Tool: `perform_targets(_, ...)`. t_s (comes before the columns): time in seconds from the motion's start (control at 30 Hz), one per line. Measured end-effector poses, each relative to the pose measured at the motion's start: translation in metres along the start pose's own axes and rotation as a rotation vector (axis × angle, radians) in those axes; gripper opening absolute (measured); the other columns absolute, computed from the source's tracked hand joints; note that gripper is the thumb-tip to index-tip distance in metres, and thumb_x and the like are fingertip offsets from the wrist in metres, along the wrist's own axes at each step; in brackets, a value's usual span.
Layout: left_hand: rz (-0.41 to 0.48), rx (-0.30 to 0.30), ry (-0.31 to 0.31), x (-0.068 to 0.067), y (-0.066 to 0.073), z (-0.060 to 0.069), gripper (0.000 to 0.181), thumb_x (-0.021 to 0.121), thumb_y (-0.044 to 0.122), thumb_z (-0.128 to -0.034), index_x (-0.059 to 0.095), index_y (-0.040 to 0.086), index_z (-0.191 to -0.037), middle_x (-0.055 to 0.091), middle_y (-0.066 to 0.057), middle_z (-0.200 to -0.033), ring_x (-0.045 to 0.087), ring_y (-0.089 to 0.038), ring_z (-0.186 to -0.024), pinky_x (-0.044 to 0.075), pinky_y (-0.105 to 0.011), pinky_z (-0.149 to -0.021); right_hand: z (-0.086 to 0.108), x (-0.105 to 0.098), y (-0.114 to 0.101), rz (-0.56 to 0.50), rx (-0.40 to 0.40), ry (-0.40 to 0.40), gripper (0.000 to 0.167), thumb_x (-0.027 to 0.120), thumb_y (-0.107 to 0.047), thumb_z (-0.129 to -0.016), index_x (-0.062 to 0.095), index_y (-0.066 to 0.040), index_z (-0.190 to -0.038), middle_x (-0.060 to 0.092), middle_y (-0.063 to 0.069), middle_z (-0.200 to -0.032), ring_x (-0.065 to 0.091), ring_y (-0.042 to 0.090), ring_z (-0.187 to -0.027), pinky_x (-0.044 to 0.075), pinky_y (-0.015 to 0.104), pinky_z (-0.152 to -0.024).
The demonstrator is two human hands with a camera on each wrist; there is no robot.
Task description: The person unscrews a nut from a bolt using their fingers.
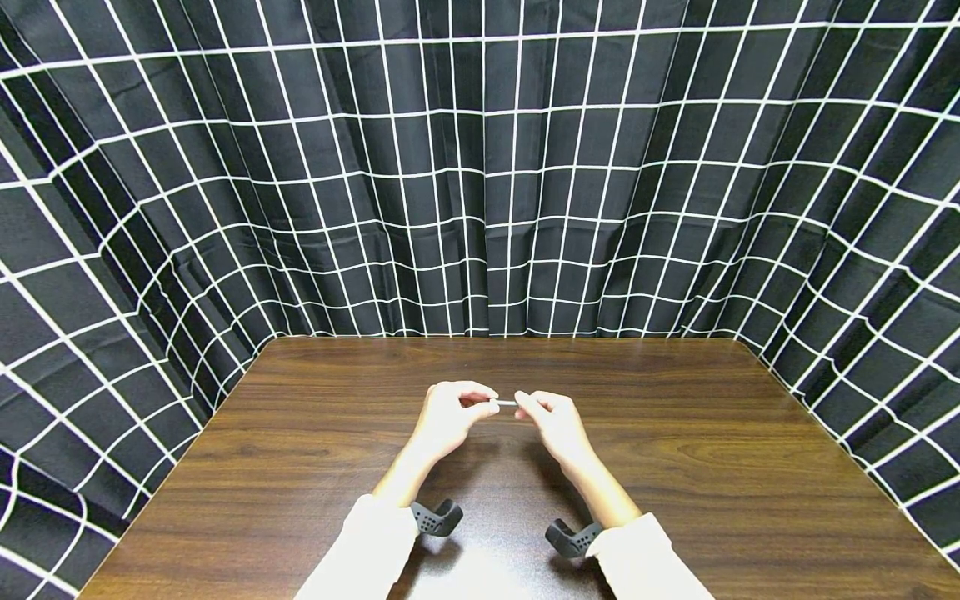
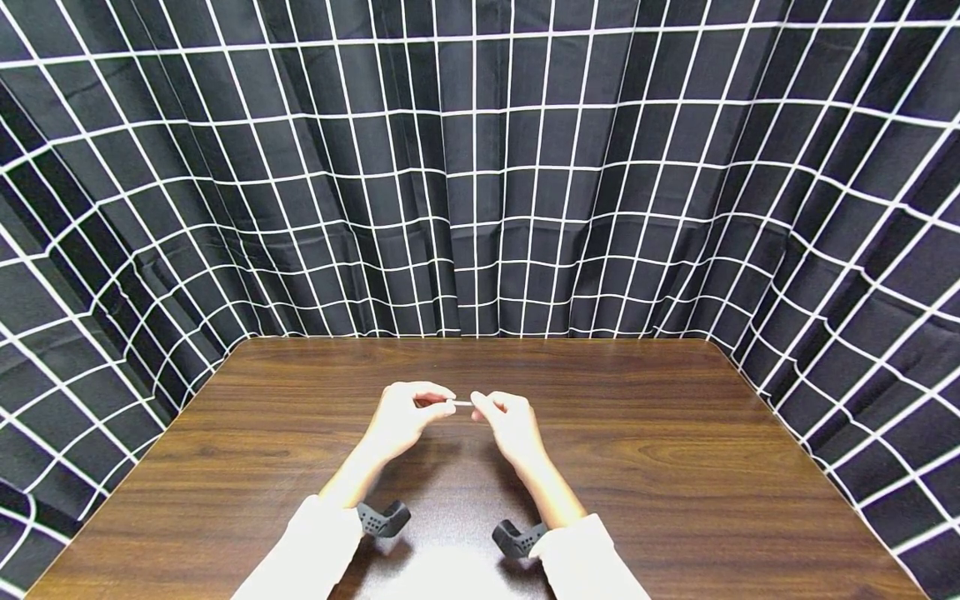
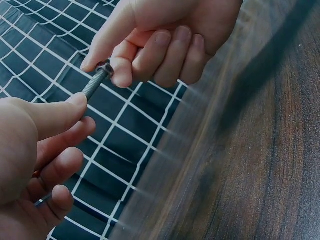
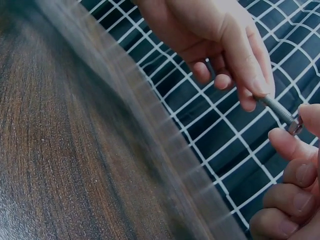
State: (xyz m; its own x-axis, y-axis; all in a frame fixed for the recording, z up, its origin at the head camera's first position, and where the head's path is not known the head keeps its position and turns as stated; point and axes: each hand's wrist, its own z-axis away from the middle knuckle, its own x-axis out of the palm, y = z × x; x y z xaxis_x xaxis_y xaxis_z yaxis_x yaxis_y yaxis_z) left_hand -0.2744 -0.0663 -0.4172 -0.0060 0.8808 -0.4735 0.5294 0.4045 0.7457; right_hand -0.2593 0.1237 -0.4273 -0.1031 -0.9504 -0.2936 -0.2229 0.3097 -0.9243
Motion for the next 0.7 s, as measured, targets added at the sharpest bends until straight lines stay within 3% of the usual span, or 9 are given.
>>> perform_targets(0.07,0.001,0.009,0.003,-0.0004,0.0000,0.0001,0.013,0.078,0.014,-0.0817,0.076,0.008,-0.093,0.074,0.005,-0.084,0.067,-0.007,-0.072,0.051,-0.025,-0.064,-0.0002,0.0001,-0.0003,-0.033,0.013,-0.004,0.030,0.065,-0.024,-0.091,0.066,-0.001,-0.071,0.060,0.000,-0.065,0.041,0.010,-0.061,0.032,0.027,-0.057)
perform_targets(0.23,-0.001,0.010,0.007,-0.0018,0.0007,0.0003,0.013,0.078,0.016,-0.0816,0.076,0.010,-0.093,0.074,0.006,-0.083,0.066,-0.005,-0.072,0.050,-0.025,-0.064,-0.0005,0.0000,-0.0001,-0.068,0.018,-0.019,0.026,0.067,-0.021,-0.090,0.068,0.000,-0.076,0.045,-0.003,-0.058,0.028,0.010,-0.053,0.022,0.026,-0.049)
perform_targets(0.37,0.006,-0.001,0.005,-0.0025,0.0008,0.0000,0.012,0.078,0.015,-0.0819,0.076,0.011,-0.092,0.074,0.005,-0.083,0.066,-0.005,-0.072,0.051,-0.025,-0.065,-0.0009,-0.0002,0.0002,-0.083,-0.002,-0.028,0.022,0.068,-0.018,-0.090,0.069,0.002,-0.081,0.050,-0.003,-0.062,0.031,0.009,-0.058,0.025,0.027,-0.054)
perform_targets(0.57,-0.001,0.000,0.013,-0.0028,-0.0014,-0.0011,0.011,0.077,0.016,-0.0818,0.076,0.012,-0.092,0.074,0.005,-0.084,0.066,-0.005,-0.071,0.051,-0.025,-0.064,0.0001,-0.0017,-0.0016,-0.199,0.020,-0.060,0.017,0.070,-0.009,-0.087,0.067,0.005,-0.096,0.043,-0.007,-0.055,0.025,0.005,-0.043,0.021,0.021,-0.041)
perform_targets(0.7,0.005,-0.002,0.014,-0.0030,-0.0020,-0.0016,0.012,0.077,0.017,-0.0823,0.075,0.012,-0.093,0.074,0.004,-0.084,0.066,-0.005,-0.071,0.051,-0.025,-0.063,0.0010,-0.0031,-0.0023,-0.244,-0.006,-0.080,0.020,0.070,-0.007,-0.087,0.067,0.006,-0.102,0.041,-0.007,-0.053,0.025,0.005,-0.041,0.021,0.021,-0.040)
